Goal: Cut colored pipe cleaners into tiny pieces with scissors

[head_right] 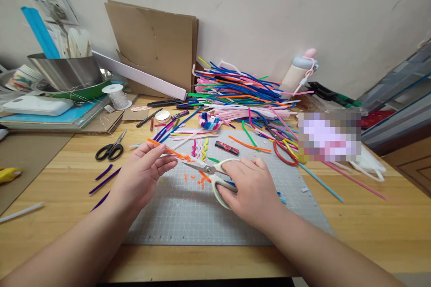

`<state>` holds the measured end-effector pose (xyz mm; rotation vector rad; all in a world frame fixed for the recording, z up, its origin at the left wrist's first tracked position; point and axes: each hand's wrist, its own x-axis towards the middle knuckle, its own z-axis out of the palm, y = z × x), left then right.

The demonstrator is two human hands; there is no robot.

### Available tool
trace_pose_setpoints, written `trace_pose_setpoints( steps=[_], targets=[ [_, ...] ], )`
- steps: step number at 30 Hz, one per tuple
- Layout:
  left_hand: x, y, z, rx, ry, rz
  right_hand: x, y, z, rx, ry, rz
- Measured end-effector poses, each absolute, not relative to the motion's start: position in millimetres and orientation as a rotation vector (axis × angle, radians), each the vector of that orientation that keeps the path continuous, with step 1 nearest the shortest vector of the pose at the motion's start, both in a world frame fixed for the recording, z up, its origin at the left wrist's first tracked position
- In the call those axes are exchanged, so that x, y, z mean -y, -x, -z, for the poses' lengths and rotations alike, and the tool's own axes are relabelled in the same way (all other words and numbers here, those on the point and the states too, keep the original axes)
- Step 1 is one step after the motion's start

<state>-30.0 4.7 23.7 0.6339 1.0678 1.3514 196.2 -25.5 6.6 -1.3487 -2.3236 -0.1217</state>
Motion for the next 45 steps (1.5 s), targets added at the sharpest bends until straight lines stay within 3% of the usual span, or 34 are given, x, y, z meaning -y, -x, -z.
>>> trace_pose_setpoints(
  steps=[45],
  targets=[
    [-5.5, 30.9, -24.6, -1.040, -0.758, -1.321, 23.8, -195.7, -5.5, 2.288, 1.368, 0.031]
  ],
)
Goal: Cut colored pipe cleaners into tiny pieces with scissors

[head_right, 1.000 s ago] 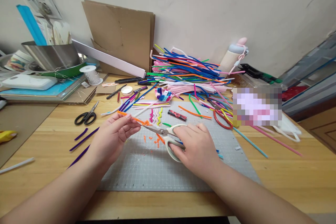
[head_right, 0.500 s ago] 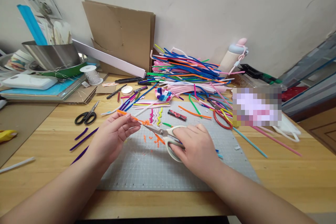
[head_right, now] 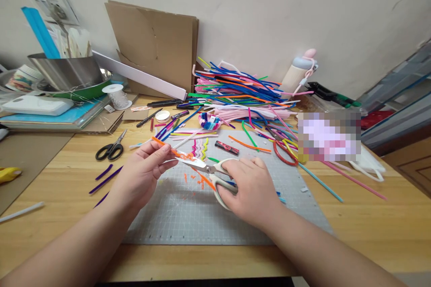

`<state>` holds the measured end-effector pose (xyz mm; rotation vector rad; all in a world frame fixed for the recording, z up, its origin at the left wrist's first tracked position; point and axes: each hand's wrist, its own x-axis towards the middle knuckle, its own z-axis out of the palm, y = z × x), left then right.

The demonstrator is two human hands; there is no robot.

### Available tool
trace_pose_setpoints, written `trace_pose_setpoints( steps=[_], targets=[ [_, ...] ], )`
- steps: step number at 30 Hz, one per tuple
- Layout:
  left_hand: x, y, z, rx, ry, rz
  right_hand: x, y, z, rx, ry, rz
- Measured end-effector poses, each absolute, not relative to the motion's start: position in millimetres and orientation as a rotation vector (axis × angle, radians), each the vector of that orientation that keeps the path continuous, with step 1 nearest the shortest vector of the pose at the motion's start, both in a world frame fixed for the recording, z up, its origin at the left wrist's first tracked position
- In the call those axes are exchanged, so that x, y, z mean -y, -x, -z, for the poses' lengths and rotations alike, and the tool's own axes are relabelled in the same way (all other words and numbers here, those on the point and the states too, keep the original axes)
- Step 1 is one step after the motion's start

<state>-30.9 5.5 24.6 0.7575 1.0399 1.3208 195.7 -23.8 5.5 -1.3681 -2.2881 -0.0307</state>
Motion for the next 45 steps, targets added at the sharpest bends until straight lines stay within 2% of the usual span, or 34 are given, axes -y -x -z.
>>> trace_pose_setpoints(
  steps=[24, 45],
  targets=[
    [-4.5, 29.3, -21.4, -0.994, -0.726, -1.284, 25.1, -197.5, -5.1, 2.317, 1.306, 0.049],
    [-4.1, 28.6, -21.4, -1.010, -0.779, -1.285, 25.4, -194.9, -6.8, 2.335, 1.347, -0.167]
  ],
)
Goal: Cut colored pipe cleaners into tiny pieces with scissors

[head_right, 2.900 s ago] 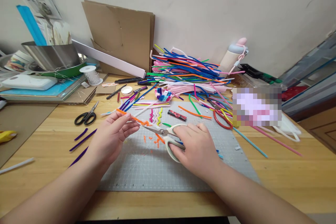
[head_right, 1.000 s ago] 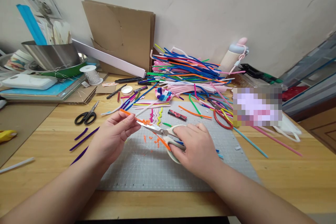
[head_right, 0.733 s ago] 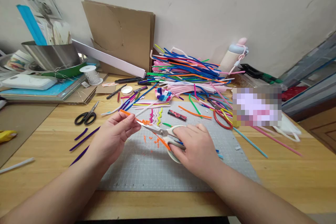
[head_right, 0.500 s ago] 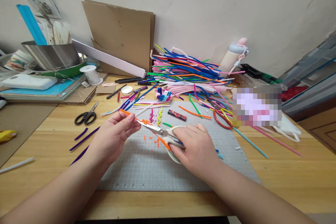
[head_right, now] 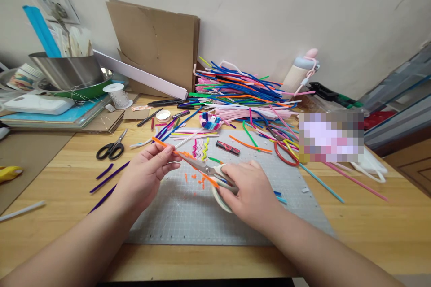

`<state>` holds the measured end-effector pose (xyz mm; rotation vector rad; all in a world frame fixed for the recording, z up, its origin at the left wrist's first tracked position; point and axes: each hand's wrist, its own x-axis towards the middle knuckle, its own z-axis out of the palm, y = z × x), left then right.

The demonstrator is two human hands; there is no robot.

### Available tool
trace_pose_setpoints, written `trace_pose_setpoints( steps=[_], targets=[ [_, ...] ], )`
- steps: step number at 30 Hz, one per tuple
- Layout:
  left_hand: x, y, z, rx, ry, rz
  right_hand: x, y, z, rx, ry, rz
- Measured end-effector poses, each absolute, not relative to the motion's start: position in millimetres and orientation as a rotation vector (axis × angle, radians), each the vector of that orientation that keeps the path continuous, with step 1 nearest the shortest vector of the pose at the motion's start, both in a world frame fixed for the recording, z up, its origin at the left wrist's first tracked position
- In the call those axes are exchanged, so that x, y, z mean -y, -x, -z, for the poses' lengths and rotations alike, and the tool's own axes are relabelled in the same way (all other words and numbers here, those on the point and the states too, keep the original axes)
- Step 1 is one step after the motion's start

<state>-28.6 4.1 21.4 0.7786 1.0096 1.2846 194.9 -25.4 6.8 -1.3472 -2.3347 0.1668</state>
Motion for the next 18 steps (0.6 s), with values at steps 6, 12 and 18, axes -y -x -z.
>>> trace_pose_setpoints(
  steps=[6, 12, 18],
  targets=[
    [-7.8, 29.9, -21.1, -1.060, -0.749, -1.287, 19.7, -200.5, -6.3, 2.218, 1.430, -0.142],
    [-7.4, 31.2, -22.2, -1.109, -0.791, -1.303, 14.6, -209.4, -12.6, 2.163, 1.428, -0.072],
    [-9.3, 33.5, -25.0, -1.119, -0.805, -1.396, 16.8, -207.4, -11.7, 2.288, 1.388, -0.025]
  ],
)
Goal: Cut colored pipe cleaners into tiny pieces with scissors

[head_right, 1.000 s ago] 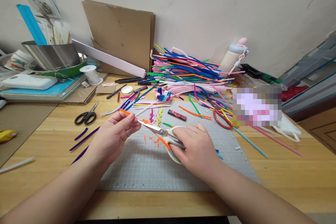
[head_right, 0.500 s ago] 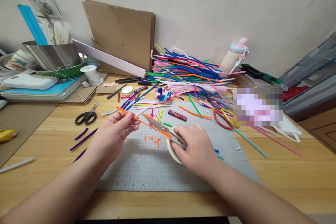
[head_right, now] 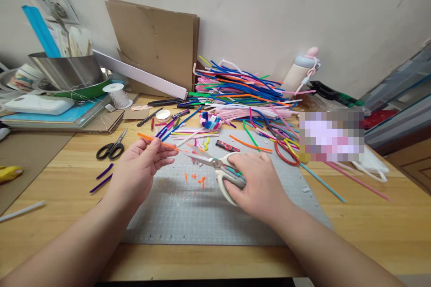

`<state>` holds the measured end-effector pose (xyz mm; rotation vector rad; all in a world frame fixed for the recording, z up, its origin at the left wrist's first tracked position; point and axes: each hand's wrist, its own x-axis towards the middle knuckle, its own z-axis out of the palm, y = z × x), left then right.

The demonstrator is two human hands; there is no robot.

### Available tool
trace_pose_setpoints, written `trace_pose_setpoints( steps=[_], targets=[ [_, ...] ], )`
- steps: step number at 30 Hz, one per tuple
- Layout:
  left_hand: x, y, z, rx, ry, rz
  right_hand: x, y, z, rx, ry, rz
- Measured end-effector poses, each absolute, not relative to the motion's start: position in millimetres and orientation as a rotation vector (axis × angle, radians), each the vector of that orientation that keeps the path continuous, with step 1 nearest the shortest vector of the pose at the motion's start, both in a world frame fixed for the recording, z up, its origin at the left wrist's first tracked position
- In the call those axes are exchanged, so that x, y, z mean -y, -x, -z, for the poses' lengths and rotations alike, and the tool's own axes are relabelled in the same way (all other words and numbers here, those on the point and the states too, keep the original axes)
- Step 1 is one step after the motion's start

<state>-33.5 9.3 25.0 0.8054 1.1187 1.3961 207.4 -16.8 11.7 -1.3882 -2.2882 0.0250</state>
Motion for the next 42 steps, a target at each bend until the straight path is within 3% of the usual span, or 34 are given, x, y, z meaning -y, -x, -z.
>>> trace_pose_setpoints(
  steps=[42],
  targets=[
    [-5.0, 24.3, -26.9, -1.128, -0.560, -1.280, 24.0, -196.6, -5.3, 2.365, 1.355, 0.044]
  ],
)
